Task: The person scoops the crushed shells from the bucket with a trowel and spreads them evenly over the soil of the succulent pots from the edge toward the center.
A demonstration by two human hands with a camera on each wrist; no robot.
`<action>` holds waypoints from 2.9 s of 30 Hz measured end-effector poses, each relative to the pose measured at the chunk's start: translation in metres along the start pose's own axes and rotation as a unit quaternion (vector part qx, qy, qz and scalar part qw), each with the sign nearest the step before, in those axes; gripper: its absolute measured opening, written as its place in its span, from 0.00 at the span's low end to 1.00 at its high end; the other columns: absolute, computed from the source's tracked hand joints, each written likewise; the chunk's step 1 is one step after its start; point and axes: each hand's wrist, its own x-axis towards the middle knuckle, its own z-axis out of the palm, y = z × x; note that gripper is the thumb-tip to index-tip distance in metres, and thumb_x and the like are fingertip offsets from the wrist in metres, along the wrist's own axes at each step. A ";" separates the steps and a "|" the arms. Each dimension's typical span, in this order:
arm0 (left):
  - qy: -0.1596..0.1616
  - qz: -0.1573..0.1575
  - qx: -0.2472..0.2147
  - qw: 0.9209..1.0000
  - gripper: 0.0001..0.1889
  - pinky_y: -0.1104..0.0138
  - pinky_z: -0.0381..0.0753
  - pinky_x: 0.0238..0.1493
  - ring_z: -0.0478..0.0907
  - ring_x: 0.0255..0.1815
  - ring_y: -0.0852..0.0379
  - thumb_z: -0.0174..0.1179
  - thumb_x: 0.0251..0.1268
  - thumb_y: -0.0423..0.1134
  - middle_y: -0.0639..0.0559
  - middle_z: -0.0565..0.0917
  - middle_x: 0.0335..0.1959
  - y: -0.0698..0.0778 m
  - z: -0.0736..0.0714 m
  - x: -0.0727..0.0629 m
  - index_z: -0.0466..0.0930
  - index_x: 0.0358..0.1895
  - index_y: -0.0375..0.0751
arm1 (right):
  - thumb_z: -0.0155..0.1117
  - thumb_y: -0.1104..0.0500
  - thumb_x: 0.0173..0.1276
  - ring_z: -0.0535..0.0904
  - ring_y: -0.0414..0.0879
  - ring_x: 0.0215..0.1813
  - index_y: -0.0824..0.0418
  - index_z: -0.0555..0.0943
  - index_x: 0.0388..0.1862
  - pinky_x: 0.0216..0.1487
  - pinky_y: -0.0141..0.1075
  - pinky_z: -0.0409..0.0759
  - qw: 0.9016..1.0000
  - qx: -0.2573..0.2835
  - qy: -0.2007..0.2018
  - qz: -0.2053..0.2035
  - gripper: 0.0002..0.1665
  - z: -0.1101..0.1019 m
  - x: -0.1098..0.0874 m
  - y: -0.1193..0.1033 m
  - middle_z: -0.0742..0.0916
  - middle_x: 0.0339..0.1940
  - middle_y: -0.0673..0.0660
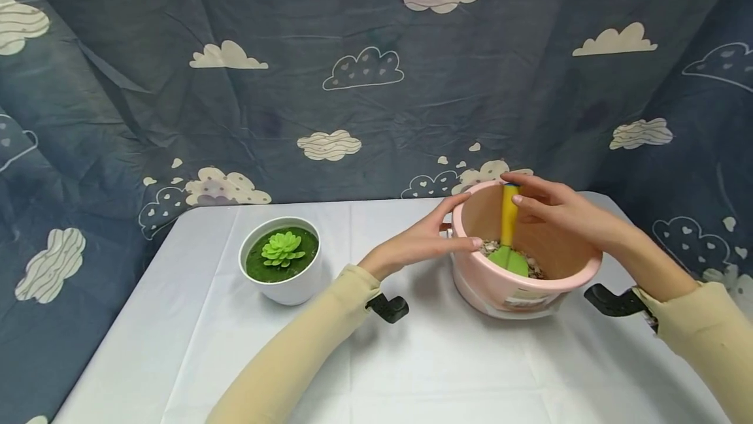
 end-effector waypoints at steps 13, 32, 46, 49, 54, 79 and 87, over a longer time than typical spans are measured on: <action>0.005 0.015 -0.055 0.998 0.45 0.63 0.71 0.58 0.64 0.68 0.55 0.69 0.56 0.51 0.71 0.56 0.73 -0.010 0.003 0.007 0.52 0.74 0.75 | 0.59 0.63 0.74 0.79 0.41 0.55 0.58 0.62 0.77 0.46 0.26 0.78 0.994 -0.047 0.086 -0.047 0.34 0.008 -0.003 0.003 0.76 0.64 0.65; 0.005 0.025 -0.062 0.998 0.44 0.57 0.60 0.68 0.53 0.72 0.67 0.66 0.58 0.52 0.73 0.53 0.74 -0.014 0.004 0.006 0.51 0.75 0.74 | 0.57 0.69 0.73 0.82 0.42 0.48 0.62 0.61 0.72 0.37 0.39 0.84 0.997 -0.018 0.058 -0.053 0.31 0.010 -0.019 -0.001 0.77 0.52 0.64; -0.027 0.011 -0.113 0.993 0.45 0.61 0.71 0.58 0.67 0.65 0.52 0.67 0.57 0.50 0.70 0.54 0.73 -0.012 0.004 0.006 0.50 0.74 0.79 | 0.53 0.69 0.75 0.78 0.31 0.46 0.59 0.59 0.73 0.35 0.37 0.84 0.985 -0.025 0.153 -0.073 0.31 0.012 -0.021 0.000 0.77 0.53 0.64; -0.024 0.011 -0.113 0.993 0.44 0.62 0.69 0.60 0.65 0.68 0.53 0.68 0.57 0.50 0.70 0.53 0.73 -0.012 0.004 0.005 0.50 0.73 0.80 | 0.54 0.69 0.74 0.77 0.28 0.47 0.59 0.58 0.73 0.37 0.31 0.83 0.978 -0.042 0.196 -0.065 0.32 0.013 -0.021 -0.003 0.77 0.54 0.65; -0.019 0.016 -0.107 0.994 0.45 0.61 0.66 0.63 0.62 0.70 0.54 0.68 0.56 0.50 0.70 0.52 0.74 -0.011 0.005 0.004 0.50 0.73 0.81 | 0.55 0.67 0.74 0.76 0.26 0.46 0.58 0.59 0.74 0.37 0.24 0.79 0.961 -0.068 0.263 -0.056 0.32 0.011 -0.022 -0.006 0.78 0.53 0.62; -0.023 0.019 -0.125 0.992 0.44 0.62 0.69 0.60 0.64 0.69 0.48 0.68 0.58 0.47 0.66 0.55 0.74 -0.013 0.005 0.004 0.51 0.73 0.79 | 0.62 0.74 0.65 0.82 0.49 0.49 0.61 0.67 0.61 0.40 0.19 0.76 0.966 -0.160 0.186 -0.076 0.27 -0.005 -0.019 0.011 0.81 0.53 0.59; -0.021 0.015 -0.122 0.992 0.44 0.61 0.69 0.60 0.65 0.68 0.47 0.68 0.57 0.48 0.65 0.55 0.74 -0.014 0.007 0.003 0.52 0.72 0.82 | 0.64 0.75 0.64 0.83 0.45 0.40 0.60 0.69 0.56 0.37 0.22 0.78 0.959 -0.217 0.149 -0.103 0.25 -0.010 -0.020 0.012 0.85 0.48 0.55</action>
